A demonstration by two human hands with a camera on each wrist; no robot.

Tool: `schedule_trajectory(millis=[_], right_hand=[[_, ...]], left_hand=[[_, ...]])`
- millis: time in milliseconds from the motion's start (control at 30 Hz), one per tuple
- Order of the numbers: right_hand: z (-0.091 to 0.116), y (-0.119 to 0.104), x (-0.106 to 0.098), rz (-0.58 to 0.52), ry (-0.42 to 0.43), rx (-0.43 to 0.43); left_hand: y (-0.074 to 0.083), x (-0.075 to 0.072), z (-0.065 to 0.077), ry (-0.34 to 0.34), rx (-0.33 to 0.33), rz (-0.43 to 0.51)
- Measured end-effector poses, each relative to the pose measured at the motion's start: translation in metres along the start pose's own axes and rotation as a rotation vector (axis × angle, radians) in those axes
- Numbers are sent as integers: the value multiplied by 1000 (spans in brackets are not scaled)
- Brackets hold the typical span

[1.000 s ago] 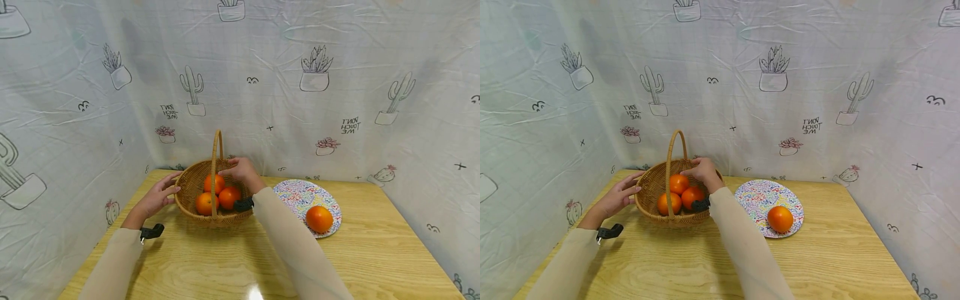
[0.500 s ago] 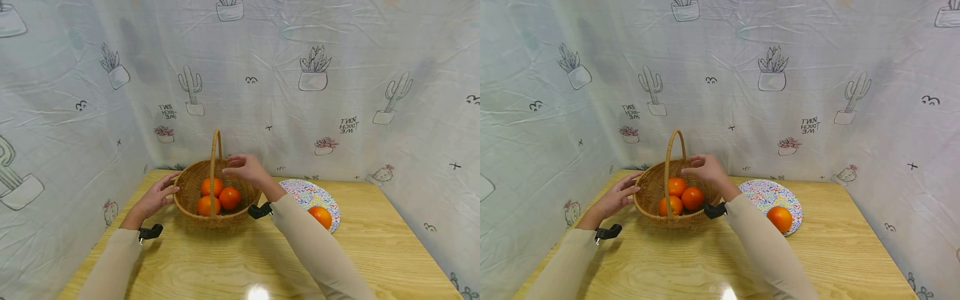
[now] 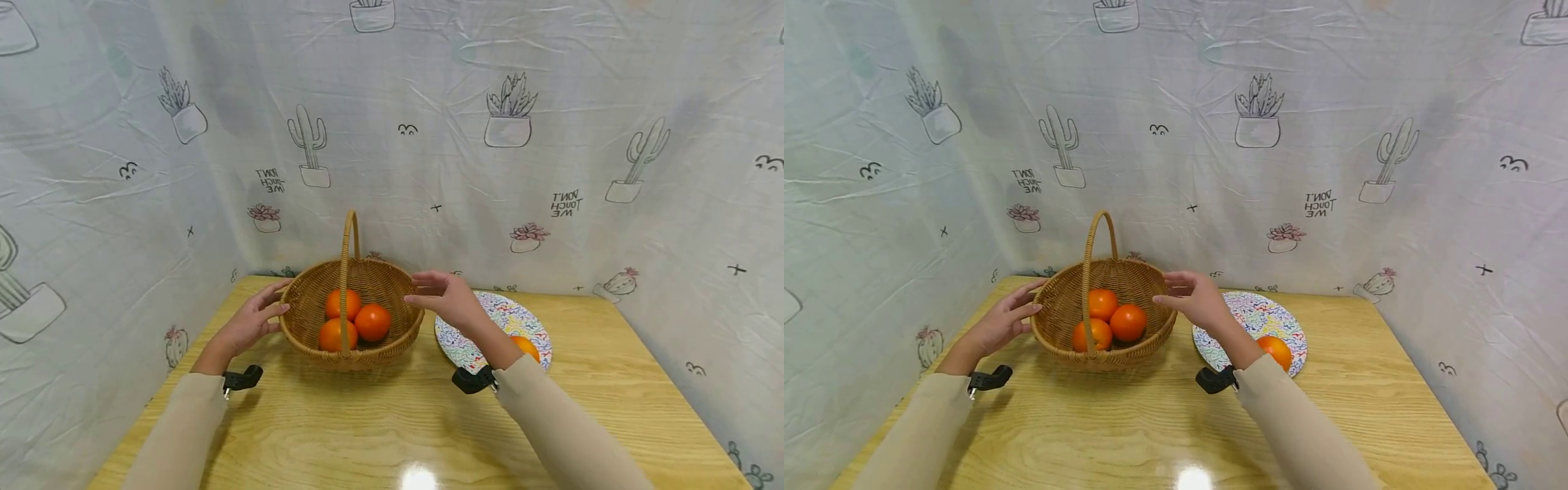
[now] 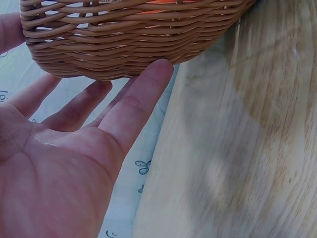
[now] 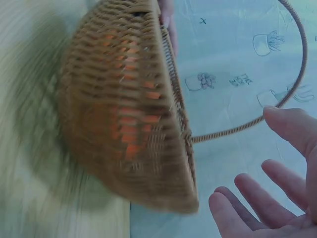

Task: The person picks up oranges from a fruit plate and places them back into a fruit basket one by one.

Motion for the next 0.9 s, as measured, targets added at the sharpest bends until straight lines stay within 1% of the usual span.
schedule_trajectory(millis=[133,233,400,500,567,667,767,900], right_hand=[[24,12,-15,38,32,-10],[43,21,-28,75,73,-7],[74,38,-51,41,150,25],[92,48,-64,43,199,44],[103,55,-72,87,228,57],[116,65,-80,164,248,65],[126,78,-86,240,252,75],[135,96,-90,294,240,74]], left_hand=[[-1,-1,0,-2,7,-2],[-1,-1,1,-1,10,1],[-1,0,1,2,0,2],[-1,1,1,2,-6,3],[-1,1,1,-1,-8,-1],[-1,0,1,4,-13,-15],[-1,-1,1,9,-14,-24],[0,-1,1,7,-4,-20]])
Point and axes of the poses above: each hand's wrist, its own z-axis away from the middle knuckle, its own x-axis out of the palm, y = z × x, the point moved 5 cm from there along -z, towards the middle knuckle, and after that the axes turned 13 degrees about -y, right-handed, at the moved point
